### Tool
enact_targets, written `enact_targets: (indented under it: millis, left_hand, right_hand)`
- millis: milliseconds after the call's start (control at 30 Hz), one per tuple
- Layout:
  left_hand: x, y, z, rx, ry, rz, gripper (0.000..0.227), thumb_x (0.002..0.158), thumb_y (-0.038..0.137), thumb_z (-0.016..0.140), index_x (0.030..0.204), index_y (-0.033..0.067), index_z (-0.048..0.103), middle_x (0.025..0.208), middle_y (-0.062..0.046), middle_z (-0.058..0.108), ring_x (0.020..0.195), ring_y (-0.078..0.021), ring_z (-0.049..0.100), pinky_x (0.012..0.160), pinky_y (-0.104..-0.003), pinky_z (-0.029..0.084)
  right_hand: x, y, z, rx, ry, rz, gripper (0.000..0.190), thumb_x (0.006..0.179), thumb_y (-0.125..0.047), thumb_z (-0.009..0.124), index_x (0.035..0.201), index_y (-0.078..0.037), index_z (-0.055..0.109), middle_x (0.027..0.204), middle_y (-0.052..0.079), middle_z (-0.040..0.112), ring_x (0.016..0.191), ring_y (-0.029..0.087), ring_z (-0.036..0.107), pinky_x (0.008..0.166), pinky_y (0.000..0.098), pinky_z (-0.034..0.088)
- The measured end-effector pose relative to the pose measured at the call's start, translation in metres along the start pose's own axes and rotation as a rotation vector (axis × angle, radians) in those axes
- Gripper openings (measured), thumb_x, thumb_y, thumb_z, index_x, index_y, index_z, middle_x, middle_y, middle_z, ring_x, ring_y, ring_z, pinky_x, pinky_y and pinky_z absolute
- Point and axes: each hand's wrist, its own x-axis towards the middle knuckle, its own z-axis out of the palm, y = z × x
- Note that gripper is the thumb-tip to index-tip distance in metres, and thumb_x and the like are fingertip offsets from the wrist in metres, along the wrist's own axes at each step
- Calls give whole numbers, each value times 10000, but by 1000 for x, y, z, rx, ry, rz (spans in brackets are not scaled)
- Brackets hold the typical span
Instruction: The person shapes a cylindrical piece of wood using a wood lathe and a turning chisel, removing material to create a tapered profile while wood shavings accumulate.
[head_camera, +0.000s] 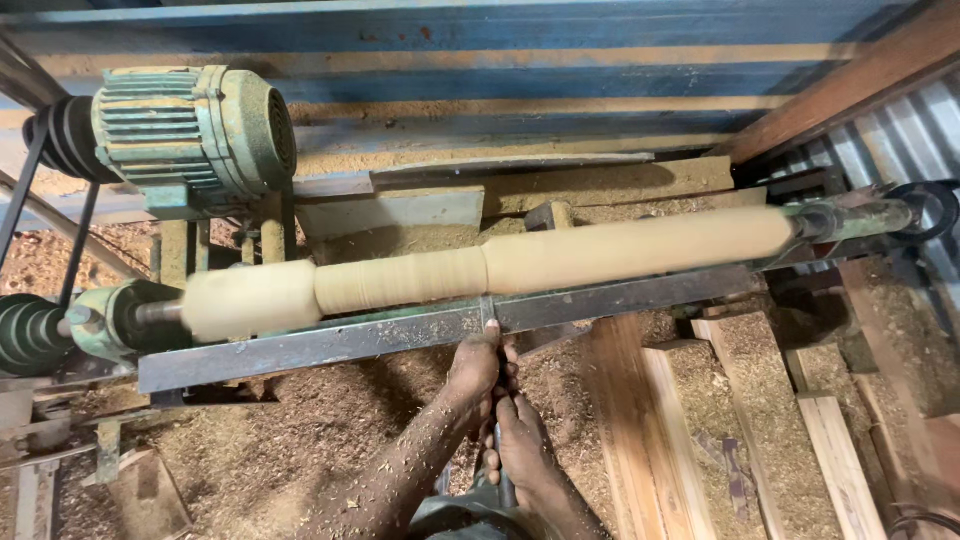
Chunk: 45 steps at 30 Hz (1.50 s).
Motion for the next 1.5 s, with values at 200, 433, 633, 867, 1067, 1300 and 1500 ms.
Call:
enact_targets:
  millis: [200, 433, 633, 867, 1067, 1300, 1500]
  left_hand:
    - [0, -4, 9, -98, 18, -4, 470, 1114, 381, 342, 831, 69, 548, 590, -23, 498, 490, -158, 436, 458, -319, 410]
    - [4, -15, 34, -275, 93, 54, 494, 1106, 407, 330, 795, 83, 535, 599, -15, 486, 477, -148, 398, 444, -322, 383]
    - [-3, -12, 39, -224, 157, 83, 504, 1108, 422, 315, 797, 79, 513, 606, -17, 479, 478, -155, 414, 433, -326, 399]
    - [8, 2, 1, -281, -61, -89, 361, 1104, 328, 336, 1047, 81, 593, 672, -4, 517, 509, -115, 434, 431, -268, 408]
    - [15, 24, -31, -165, -152, -279, 316, 1106, 369, 405, 1031, 73, 487, 688, -1, 504, 537, -114, 424, 454, -271, 404]
    - [18, 27, -35, -80, -216, -265, 409, 1084, 400, 427, 956, 27, 536, 660, -11, 500, 503, -111, 427, 422, -273, 417]
    - [8, 22, -21, -122, -157, -199, 410, 1091, 380, 406, 988, 21, 576, 666, -11, 507, 501, -112, 441, 421, -269, 430]
  right_hand:
    - [-5, -18, -16, -63, -21, 24, 343, 1043, -454, 456, 1031, -118, 524, 661, -5, 502, 411, 71, 417, 308, 230, 399]
    - [11, -50, -68, -246, -261, 30, 400, 1035, -486, 437, 1082, -106, 552, 667, -6, 573, 424, 40, 452, 332, 204, 435]
    - [17, -65, -74, -339, -238, 57, 336, 1046, -477, 416, 1126, -174, 533, 643, -15, 547, 417, 36, 442, 322, 200, 411]
    - [-20, -38, -12, -94, -175, 18, 403, 1076, -445, 364, 1126, -95, 558, 654, -24, 505, 431, 65, 431, 338, 217, 429]
    - [-23, -22, 54, 115, 19, 57, 298, 1052, -416, 405, 1238, -189, 457, 680, 10, 494, 451, 108, 446, 336, 260, 399]
    - [-25, -14, 66, 216, 46, 31, 275, 1014, -424, 420, 1284, -374, 428, 667, 8, 469, 447, 111, 445, 353, 261, 397]
    - [-18, -20, 43, 33, 41, 66, 346, 1055, -436, 389, 1259, -159, 434, 705, 8, 499, 465, 104, 450, 354, 257, 416]
